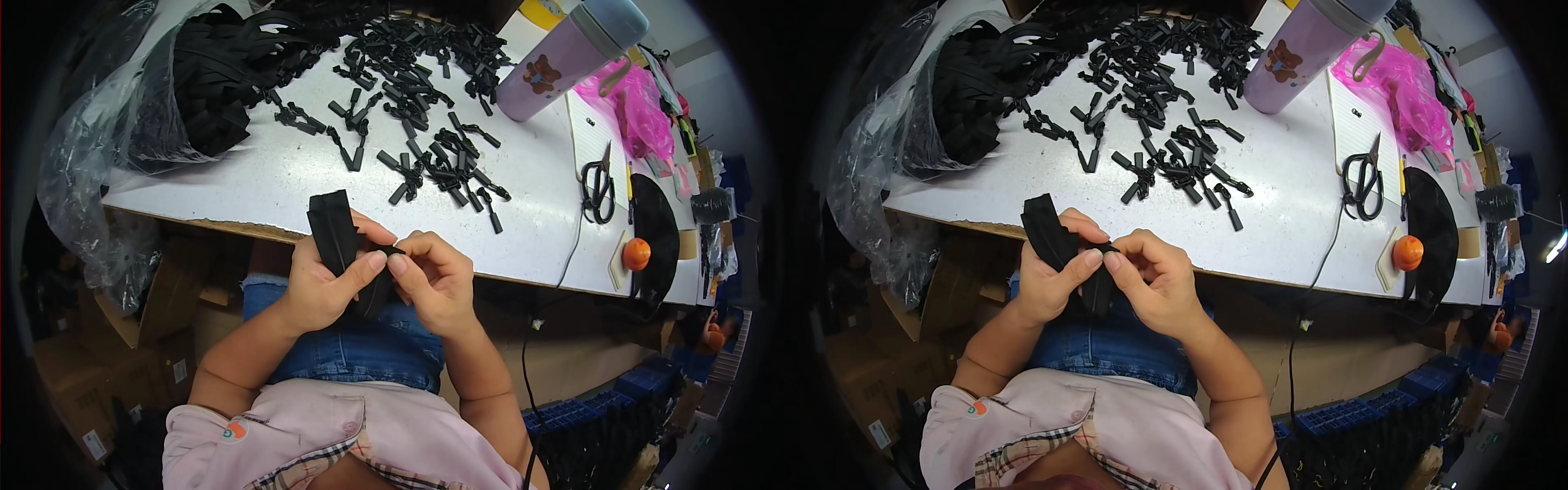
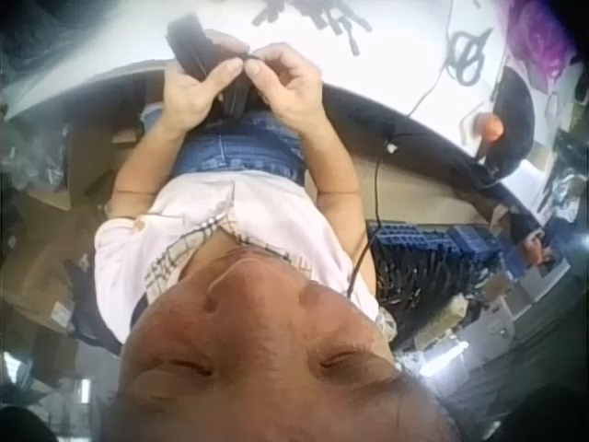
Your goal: Manually attaching small plastic clips to black fabric webbing strips on a workbench.
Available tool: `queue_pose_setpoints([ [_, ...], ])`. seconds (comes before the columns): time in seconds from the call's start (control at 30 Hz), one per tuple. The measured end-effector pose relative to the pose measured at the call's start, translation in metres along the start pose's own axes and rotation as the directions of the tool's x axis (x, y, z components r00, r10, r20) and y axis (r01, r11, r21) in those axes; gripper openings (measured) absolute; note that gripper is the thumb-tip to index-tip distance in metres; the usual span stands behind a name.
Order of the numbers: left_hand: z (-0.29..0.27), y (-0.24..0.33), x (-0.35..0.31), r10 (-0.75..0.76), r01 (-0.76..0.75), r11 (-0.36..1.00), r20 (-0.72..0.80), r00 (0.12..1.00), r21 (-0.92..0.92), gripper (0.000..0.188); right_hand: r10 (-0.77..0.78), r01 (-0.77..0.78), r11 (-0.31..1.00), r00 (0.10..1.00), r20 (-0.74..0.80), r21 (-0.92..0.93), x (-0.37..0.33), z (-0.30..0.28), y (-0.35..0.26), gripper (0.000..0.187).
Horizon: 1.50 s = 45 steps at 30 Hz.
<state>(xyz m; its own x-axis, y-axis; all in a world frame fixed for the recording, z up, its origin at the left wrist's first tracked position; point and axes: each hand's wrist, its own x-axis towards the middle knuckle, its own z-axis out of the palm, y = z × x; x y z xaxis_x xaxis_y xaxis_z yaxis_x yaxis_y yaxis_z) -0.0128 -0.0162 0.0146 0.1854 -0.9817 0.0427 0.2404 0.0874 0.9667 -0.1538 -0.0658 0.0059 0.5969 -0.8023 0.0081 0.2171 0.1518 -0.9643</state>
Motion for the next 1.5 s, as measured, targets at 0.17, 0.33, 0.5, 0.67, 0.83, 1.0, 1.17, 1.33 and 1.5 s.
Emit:
queue_pose_setpoints([
  [0.17, -0.003, 0.000, -0.001, 0.046, -0.051, 0.997, 0.098, 0.994, 0.050, 0.013, 0.100, -0.104, 0.988, 0.994, 0.041, 0.113, -0.001, -0.003, -0.002, 0.009],
  [0.33, -0.005, 0.000, 0.000, -0.005, 0.008, 1.000, 0.105, 0.994, -0.026, 0.014, -0.123, 0.122, 0.990, 0.992, -0.016, -0.072, -0.003, 0.001, 0.008, 0.008],
  [0.5, -0.007, -0.001, -0.004, -0.132, 0.132, 0.991, 0.061, 0.989, 0.006, 0.010, -0.358, 0.332, 0.866, 0.934, -0.002, -0.374, 0.005, 0.004, -0.002, 0.010],
  [0.67, -0.006, -0.003, -0.004, 0.073, -0.064, 0.990, -0.064, 0.995, 0.129, 0.011, -0.056, 0.143, 0.891, 0.976, 0.208, -0.431, 0.005, 0.001, -0.009, 0.011],
  [0.83, -0.018, 0.004, 0.001, -0.239, 0.238, 0.970, 0.018, 0.971, 0.039, 0.019, -0.283, 0.324, 0.679, 0.944, 0.172, -0.659, 0.002, 0.011, -0.007, 0.025],
  [1.0, -0.018, -0.016, -0.005, -0.096, 0.046, 0.973, 0.216, 0.972, 0.228, 0.018, -0.535, 0.478, 0.546, 0.831, 0.153, -0.688, 0.015, 0.013, -0.012, 0.038],
  [1.17, -0.017, -0.007, -0.003, -0.198, 0.200, 0.980, 0.257, 0.946, 0.015, 0.020, -0.609, 0.577, 0.539, 0.771, 0.190, -0.614, 0.011, 0.002, -0.006, 0.034],
  [1.33, -0.012, -0.012, -0.006, -0.197, 0.243, 0.939, 0.198, 0.960, -0.245, 0.025, 0.044, -0.045, 0.999, 0.999, 0.011, 0.031, -0.002, 0.003, -0.008, 0.005],
  [1.5, -0.006, -0.015, -0.007, -0.104, 0.118, 0.960, 0.065, 0.992, -0.255, 0.019, 0.037, -0.037, 0.999, 0.998, -0.051, 0.008, -0.002, 0.007, -0.003, 0.006],
])
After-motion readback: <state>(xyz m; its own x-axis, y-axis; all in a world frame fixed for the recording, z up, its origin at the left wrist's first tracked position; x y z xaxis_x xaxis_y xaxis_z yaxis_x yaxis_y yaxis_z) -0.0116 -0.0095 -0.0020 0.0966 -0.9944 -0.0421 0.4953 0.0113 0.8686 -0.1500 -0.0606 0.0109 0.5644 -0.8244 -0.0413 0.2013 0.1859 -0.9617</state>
